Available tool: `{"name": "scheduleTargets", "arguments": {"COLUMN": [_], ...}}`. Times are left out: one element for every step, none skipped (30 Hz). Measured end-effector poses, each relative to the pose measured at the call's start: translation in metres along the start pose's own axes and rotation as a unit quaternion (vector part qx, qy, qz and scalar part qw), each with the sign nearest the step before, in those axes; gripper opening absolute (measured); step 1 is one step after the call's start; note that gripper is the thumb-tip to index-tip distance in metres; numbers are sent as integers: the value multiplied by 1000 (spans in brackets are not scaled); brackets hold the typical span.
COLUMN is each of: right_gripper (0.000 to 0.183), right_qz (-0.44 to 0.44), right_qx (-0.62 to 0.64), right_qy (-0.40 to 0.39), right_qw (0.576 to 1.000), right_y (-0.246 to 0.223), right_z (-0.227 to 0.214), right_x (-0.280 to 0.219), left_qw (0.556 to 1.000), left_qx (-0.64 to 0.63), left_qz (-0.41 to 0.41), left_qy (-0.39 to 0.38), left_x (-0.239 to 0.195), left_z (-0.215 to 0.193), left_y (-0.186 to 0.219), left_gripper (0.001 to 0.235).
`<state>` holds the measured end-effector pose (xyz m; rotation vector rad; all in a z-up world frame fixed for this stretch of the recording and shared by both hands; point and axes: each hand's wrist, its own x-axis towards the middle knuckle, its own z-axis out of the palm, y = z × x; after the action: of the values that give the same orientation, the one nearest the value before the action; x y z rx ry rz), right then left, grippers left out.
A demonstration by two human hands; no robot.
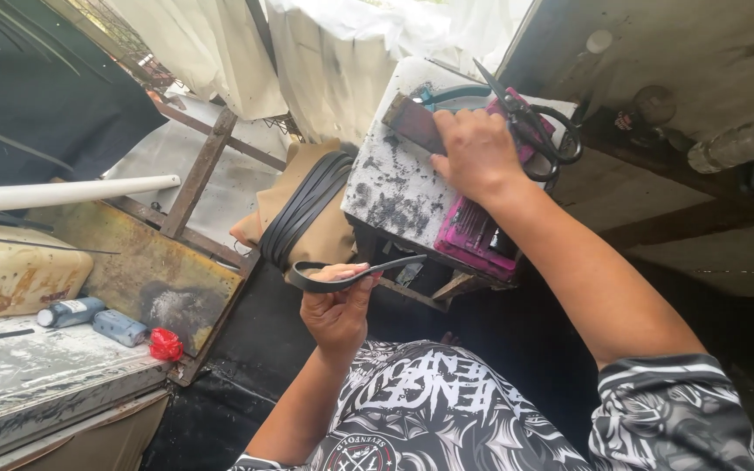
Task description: Processing leather strips by running them through an edge-dyeing machine and hanging them to dry using clothespins.
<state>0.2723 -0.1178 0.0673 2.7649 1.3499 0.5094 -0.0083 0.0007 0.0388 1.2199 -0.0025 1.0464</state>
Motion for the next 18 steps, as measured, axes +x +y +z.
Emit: {"name": "scheduleTargets", "arguments": {"right_gripper": [61, 61, 57, 53, 53, 46, 40, 40, 44, 49, 49, 49, 48, 48, 45, 43, 43, 42], "right_qz": [1, -2, 26, 51, 47, 45, 42, 42, 26, 12, 14, 10, 7, 10, 4, 0, 5, 0], "right_qx": [12, 12, 149, 281, 280, 316, 352, 350, 354, 357, 355, 336, 317, 314, 346, 378, 378, 365], "right_qy": [15, 14, 88, 158, 156, 191, 224, 223, 223, 224, 225, 239, 254, 256, 252, 246, 248, 263], "right_qw": [1000, 1000, 985, 945, 946, 928, 908, 909, 908, 907, 907, 911, 914, 914, 904, 892, 892, 893], "right_y": [1, -9, -18, -25, -38, -49, -61, -71, -81, -91, -90, -89, -88, -95, -101, -110, -98, -87], "right_z": [-7, -36, -64, -94, -106, -119, -131, -131, -131, -131, -125, -118, -112, -123, -133, -144, -140, -136], "right_x": [0, -10, -20, -30, -46, -63, -81, -94, -108, -123, -129, -134, -140, -141, -143, -145, -141, -139], "left_qw": [1000, 1000, 1000, 1000, 1000, 1000, 1000, 999, 1000, 999, 999, 999, 998, 998, 997, 996, 996, 997], "left_qx": [0, 1, -5, -12, -13, -11, -9, -11, 2, 15, 13, 21, 29, 26, 39, 54, 53, 29], "left_qz": [6, 6, 5, 5, 6, -2, -9, -10, 8, 25, 24, 37, 50, 50, 63, 74, 71, 68], "left_qy": [2, 5, 11, 18, 23, 25, 28, 28, 26, 20, 18, 13, 8, 4, 4, 1, -4, -10], "left_x": [0, 1, 3, 4, 2, 0, -3, -2, -2, -2, -2, -2, -2, -6, -9, -14, -9, -6], "left_z": [-1, 0, 2, 5, 5, 5, 6, 7, 10, 12, 15, 18, 22, 18, 15, 10, 16, 23], "left_y": [-1, 2, 6, 8, 7, 5, 3, 3, 3, 3, 4, 5, 6, 0, -6, -11, -4, 2], "left_gripper": [23, 23, 21, 19, 19, 18, 18, 18, 18, 19, 19, 19, 20, 20, 20, 21, 21, 20]}}
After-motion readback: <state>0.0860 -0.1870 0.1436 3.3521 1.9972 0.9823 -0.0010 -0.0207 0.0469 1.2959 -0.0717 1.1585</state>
